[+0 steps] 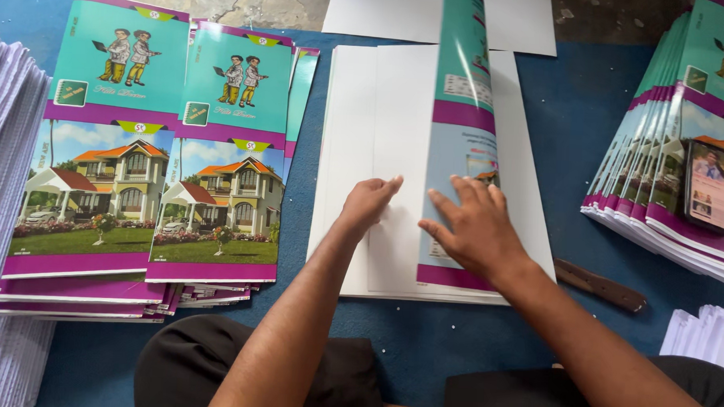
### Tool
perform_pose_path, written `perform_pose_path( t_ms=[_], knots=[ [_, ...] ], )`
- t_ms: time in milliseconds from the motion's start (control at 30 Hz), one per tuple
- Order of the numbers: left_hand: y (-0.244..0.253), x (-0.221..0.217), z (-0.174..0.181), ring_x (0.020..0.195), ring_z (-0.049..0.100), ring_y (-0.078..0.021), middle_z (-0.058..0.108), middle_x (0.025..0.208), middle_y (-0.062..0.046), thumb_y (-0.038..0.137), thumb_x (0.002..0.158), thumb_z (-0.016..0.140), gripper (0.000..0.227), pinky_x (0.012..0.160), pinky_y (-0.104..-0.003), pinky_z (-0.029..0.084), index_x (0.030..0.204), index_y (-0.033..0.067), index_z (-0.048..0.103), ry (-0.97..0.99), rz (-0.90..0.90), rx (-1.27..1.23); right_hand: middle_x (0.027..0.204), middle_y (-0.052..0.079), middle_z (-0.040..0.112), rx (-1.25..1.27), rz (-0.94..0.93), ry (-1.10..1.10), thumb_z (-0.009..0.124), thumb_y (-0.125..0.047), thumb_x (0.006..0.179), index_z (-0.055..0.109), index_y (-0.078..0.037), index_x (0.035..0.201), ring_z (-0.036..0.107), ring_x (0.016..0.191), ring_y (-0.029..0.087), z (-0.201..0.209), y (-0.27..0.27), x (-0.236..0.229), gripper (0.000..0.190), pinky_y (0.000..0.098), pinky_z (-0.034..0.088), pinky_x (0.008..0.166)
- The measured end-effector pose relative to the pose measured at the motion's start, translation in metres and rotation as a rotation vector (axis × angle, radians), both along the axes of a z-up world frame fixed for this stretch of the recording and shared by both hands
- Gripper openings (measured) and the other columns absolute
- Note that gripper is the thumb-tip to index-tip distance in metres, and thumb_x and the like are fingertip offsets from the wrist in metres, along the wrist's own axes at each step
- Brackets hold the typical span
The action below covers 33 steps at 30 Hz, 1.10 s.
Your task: The person inserts a printed cover sheet into a white book cover, folds the edges, and uses a wooden stick to press the spine. The person repeats this process for multiple book covers.
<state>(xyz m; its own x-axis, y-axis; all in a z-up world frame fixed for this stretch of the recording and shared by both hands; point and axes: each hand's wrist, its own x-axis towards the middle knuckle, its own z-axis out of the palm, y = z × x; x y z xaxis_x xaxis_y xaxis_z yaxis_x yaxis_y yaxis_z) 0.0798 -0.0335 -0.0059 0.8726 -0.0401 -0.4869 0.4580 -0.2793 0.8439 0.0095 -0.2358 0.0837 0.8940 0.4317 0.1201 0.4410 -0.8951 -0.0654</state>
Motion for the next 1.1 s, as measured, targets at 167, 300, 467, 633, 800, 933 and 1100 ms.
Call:
perform_pose_path(
  t_ms=[167, 300, 467, 633, 800, 933, 1100],
  knots=[
    [0.0, 0.003, -0.003, 0.106, 0.062, -0.0278, 0.064, 0.112, -0.021, 0.051, 0.09, 0.069, 0.055, 0.086, -0.05, 0.05, 0.118, 0.0038, 0.068, 0.004, 0.043, -0.169, 0.141, 0.023, 0.054, -0.107, 0.109, -0.019, 0.055, -0.053, 0.095, 0.066, -0.011, 0.128, 0.044, 0.136, 0.037, -0.008, 0.027, 0.004, 0.055, 0.0582, 0.032, 0.11],
    [0.002, 0.009, -0.021, 0.092, 0.061, -0.0283, 0.067, 0.101, -0.021, 0.042, 0.08, 0.077, 0.046, 0.078, -0.042, 0.049, 0.103, 0.0023, 0.074, 0.004, 0.051, -0.258, 0.136, 0.016, 0.06, -0.096, 0.113, 0.119, 0.057, -0.044, 0.099, 0.071, -0.011, 0.12, 0.049, 0.136, 0.028, -0.015, 0.032, 0.013, 0.041, 0.0536, 0.037, 0.112],
    [0.006, 0.013, -0.028, 0.097, 0.06, -0.0235, 0.066, 0.104, -0.012, 0.032, 0.078, 0.074, 0.034, 0.082, -0.04, 0.047, 0.098, 0.0043, 0.072, 0.06, 0.126, -0.287, 0.138, 0.018, 0.06, 0.128, 0.025, -0.08, 0.064, -0.033, 0.094, 0.068, -0.009, 0.132, 0.05, 0.138, 0.032, -0.019, 0.014, 0.057, 0.046, 0.0537, 0.041, 0.11],
    [0.01, 0.013, -0.027, 0.097, 0.058, -0.0216, 0.065, 0.101, -0.012, 0.029, 0.08, 0.07, 0.033, 0.079, -0.039, 0.048, 0.1, 0.0019, 0.072, 0.068, 0.166, -0.272, 0.161, 0.029, 0.021, 0.277, -0.165, 0.112, 0.071, -0.064, 0.08, 0.047, -0.024, 0.152, 0.016, 0.15, 0.047, -0.021, -0.009, 0.108, 0.086, 0.0589, 0.026, 0.117],
    [0.011, 0.012, -0.029, 0.073, 0.047, -0.0308, 0.055, 0.089, -0.016, 0.017, 0.087, 0.073, 0.033, 0.063, -0.046, 0.033, 0.104, -0.0109, 0.067, 0.009, 0.169, -0.434, 0.17, 0.022, -0.001, 0.332, -0.26, 0.333, 0.066, -0.077, 0.073, 0.032, -0.035, 0.16, -0.001, 0.157, 0.041, -0.044, -0.014, 0.117, 0.102, 0.0583, 0.019, 0.122],
    [0.006, 0.003, -0.018, 0.079, 0.068, -0.029, 0.072, 0.09, -0.019, 0.019, 0.079, 0.074, 0.033, 0.072, -0.039, 0.055, 0.103, -0.0027, 0.07, -0.123, 0.185, 0.133, 0.171, 0.018, -0.001, 0.284, -0.29, 0.341, 0.066, -0.078, 0.072, 0.032, -0.037, 0.159, -0.002, 0.158, 0.039, -0.06, -0.013, 0.121, 0.102, 0.0576, 0.02, 0.123],
    [0.001, 0.0, 0.011, 0.095, 0.071, -0.0353, 0.071, 0.098, -0.021, 0.02, 0.07, 0.09, 0.051, 0.084, -0.041, 0.056, 0.107, -0.0003, 0.062, -0.17, 0.22, 0.442, 0.171, 0.018, -0.004, 0.197, -0.326, 0.326, 0.065, -0.079, 0.071, 0.03, -0.036, 0.16, 0.0, 0.156, 0.042, -0.069, -0.012, 0.126, 0.105, 0.0586, 0.025, 0.121]
  ],
)
